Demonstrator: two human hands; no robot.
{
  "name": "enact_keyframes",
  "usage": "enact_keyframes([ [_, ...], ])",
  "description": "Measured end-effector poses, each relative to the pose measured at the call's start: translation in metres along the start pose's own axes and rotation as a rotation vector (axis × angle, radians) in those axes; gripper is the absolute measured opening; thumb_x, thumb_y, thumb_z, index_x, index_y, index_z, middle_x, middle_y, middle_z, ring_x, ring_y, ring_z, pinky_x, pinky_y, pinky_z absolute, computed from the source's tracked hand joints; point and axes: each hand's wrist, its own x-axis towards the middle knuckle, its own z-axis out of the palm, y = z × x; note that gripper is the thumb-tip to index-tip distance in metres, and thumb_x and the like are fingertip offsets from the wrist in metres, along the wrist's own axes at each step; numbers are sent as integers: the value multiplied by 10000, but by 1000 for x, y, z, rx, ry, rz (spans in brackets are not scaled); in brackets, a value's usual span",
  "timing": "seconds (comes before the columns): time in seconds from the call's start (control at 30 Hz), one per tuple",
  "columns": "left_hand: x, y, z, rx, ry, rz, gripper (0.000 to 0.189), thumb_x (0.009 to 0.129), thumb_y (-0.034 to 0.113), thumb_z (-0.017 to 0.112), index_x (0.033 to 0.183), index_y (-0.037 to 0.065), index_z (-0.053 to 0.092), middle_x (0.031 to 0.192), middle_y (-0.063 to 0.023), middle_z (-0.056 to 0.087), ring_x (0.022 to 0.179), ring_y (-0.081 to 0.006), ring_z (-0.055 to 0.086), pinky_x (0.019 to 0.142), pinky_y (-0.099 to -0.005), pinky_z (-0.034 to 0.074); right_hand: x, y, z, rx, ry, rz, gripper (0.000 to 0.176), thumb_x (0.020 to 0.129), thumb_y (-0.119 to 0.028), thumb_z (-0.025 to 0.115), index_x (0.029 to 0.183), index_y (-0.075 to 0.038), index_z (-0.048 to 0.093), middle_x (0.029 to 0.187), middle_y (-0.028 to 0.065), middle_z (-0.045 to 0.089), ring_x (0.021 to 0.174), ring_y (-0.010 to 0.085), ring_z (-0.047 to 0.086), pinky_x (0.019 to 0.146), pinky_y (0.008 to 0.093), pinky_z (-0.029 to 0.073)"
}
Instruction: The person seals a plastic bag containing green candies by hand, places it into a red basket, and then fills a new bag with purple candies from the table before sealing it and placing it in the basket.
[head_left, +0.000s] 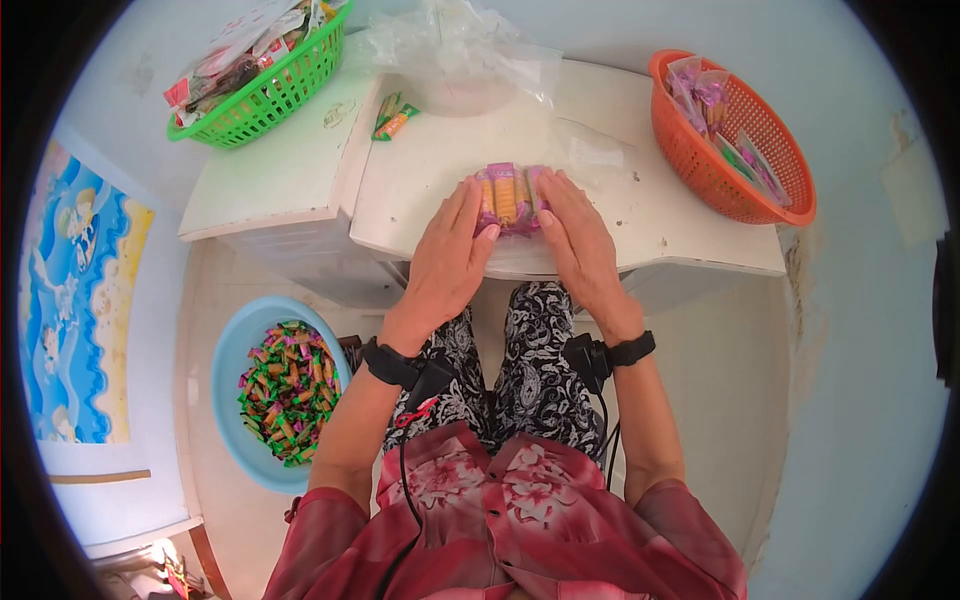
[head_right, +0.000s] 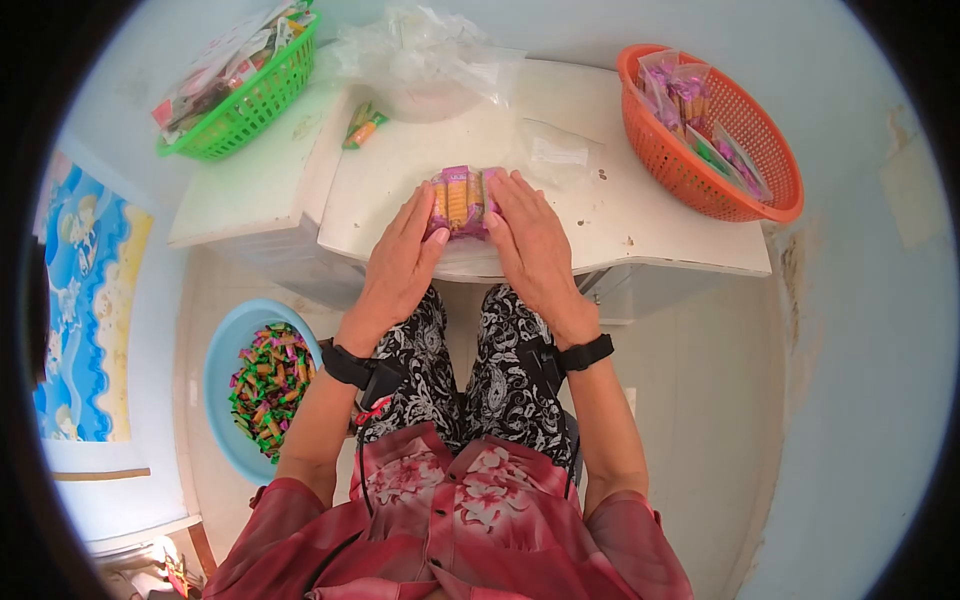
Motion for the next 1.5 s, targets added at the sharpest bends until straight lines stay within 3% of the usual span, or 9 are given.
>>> enact_keyframes([
  [0.1, -4, -5, -2, -164, 33, -47, 656, 1110, 238, 611, 1654, -49, 381, 1692, -289, 422, 1547, -464, 432, 1279, -505, 372, -5, 5, -6, 35, 115, 32, 419, 1127, -214, 588, 1482, 2, 639, 1577, 218, 604, 1496, 410, 532, 1252, 502, 402],
  [0.17, -11, -8, -11, -189, 62, 41, 693, 1076, 242, 678, 1662, -12, 410, 1699, -236, 445, 1559, -413, 444, 1283, -487, 366, -18, 3, -19, 146, 171, 95, 390, 1093, -189, 652, 1439, -12, 675, 1556, 211, 624, 1462, 404, 568, 1226, 490, 437],
  [0.3, -25, -6, -31, -103, 50, 203, 719, 948, 222, 836, 1595, 69, 563, 1648, -167, 523, 1524, -375, 499, 1250, -475, 420, -45, 4, -37, 50, 90, -16, 417, 969, -180, 802, 1364, -67, 728, 1510, 162, 664, 1372, 367, 632, 1160, 456, 493],
  [0.4, -31, -13, -33, 38, 36, 315, 641, 841, 187, 910, 1446, 116, 711, 1509, -119, 620, 1412, -346, 584, 1163, -464, 506, -54, -7, -45, -113, -20, -114, 465, 891, -198, 863, 1330, -105, 744, 1480, 108, 678, 1334, 329, 639, 1118, 453, 496],
  [0.6, -32, -11, -22, 128, 145, 384, 370, 819, 79, 885, 1175, 103, 787, 1196, -66, 715, 1115, -321, 675, 951, -444, 560, -47, -23, -26, -283, -29, -227, 496, 813, -184, 884, 1286, -139, 741, 1379, 31, 687, 1269, 280, 627, 1048, 447, 470],
  [0.8, -27, -13, -24, 69, 134, 383, 242, 847, 12, 834, 1075, 74, 778, 1051, -69, 723, 998, -303, 684, 867, -424, 550, -38, -20, -13, -266, 25, -254, 449, 788, -138, 881, 1214, -145, 739, 1247, -2, 709, 1162, 260, 634, 963, 430, 472],
  [1.2, -21, -3, -31, 57, 181, 387, 209, 880, -36, 766, 1069, 49, 734, 1040, -95, 699, 982, -329, 658, 848, -434, 533, -24, -23, -13, -304, 134, -346, 257, 815, -118, 856, 1056, -149, 772, 1065, -27, 729, 1025, 224, 651, 852, 402, 475],
  [1.27, -16, 1, -34, 57, 183, 411, 171, 903, 10, 759, 1066, 55, 732, 1043, -84, 701, 980, -315, 660, 865, -434, 516, -13, -34, -14, -301, 139, -399, 240, 817, -120, 856, 1042, -148, 777, 1033, -18, 727, 1001, 224, 655, 825, 397, 485],
  [1.5, 9, 22, -54, -20, 215, 400, 159, 934, 15, 744, 1092, 38, 730, 1024, -104, 707, 973, -317, 671, 879, -428, 533, 24, -41, -28, -71, 109, -341, 153, 828, -107, 866, 969, -135, 814, 925, 19, 735, 884, 256, 656, 753, 388, 538],
])
